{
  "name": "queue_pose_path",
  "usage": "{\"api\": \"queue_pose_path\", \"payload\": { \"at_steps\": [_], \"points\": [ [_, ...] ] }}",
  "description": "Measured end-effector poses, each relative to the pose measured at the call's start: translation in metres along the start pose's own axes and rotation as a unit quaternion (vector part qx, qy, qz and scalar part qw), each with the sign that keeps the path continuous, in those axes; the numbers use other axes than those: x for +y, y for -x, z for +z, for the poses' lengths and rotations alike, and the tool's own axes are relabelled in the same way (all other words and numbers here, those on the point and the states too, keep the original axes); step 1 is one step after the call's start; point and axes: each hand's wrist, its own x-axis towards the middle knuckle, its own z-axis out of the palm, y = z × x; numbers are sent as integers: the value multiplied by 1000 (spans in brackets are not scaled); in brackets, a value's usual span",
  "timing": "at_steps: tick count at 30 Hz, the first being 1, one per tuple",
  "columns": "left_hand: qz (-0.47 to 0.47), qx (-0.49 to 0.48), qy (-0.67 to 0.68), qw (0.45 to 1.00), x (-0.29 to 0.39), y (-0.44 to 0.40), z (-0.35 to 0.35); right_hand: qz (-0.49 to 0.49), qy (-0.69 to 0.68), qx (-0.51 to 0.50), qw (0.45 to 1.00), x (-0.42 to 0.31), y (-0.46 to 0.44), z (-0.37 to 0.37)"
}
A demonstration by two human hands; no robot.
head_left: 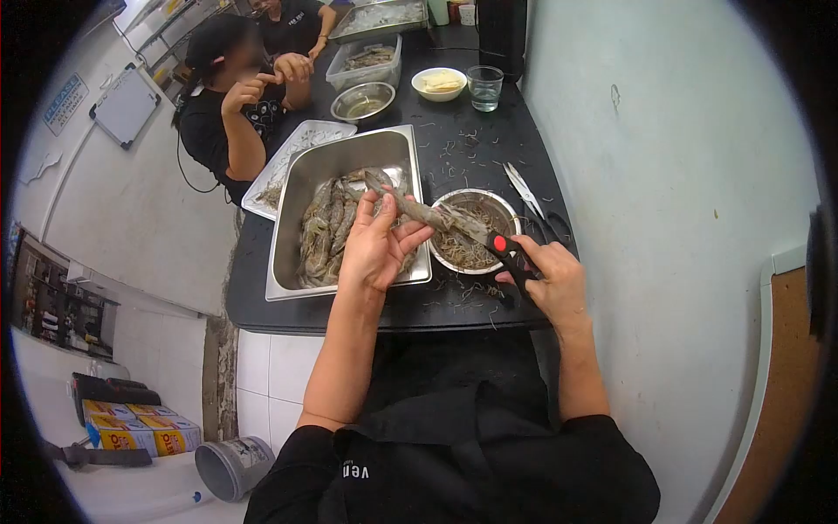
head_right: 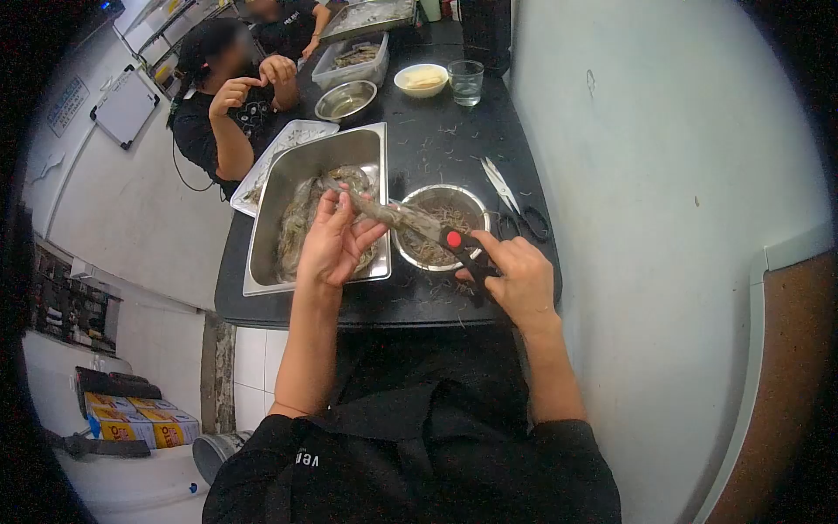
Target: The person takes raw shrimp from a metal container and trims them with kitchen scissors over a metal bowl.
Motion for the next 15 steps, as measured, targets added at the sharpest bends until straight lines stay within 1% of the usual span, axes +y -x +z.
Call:
{"api": "queue_pose_path", "payload": {
  "at_steps": [4,6,12,15],
  "points": [
    [9,7,3,1000,0,0,1,19,-31,-22,999,-4,0,-7],
    [21,13,5,1000,2,2,3,-27,-23,12,999,-9,-1,-10],
    [13,6,-24,1000,1,4,4,-56,30,26,998,-10,-5,-8],
    [-2,6,-12,1000,-1,4,3,-52,43,32,997,-10,-7,-6]
  ]
}}
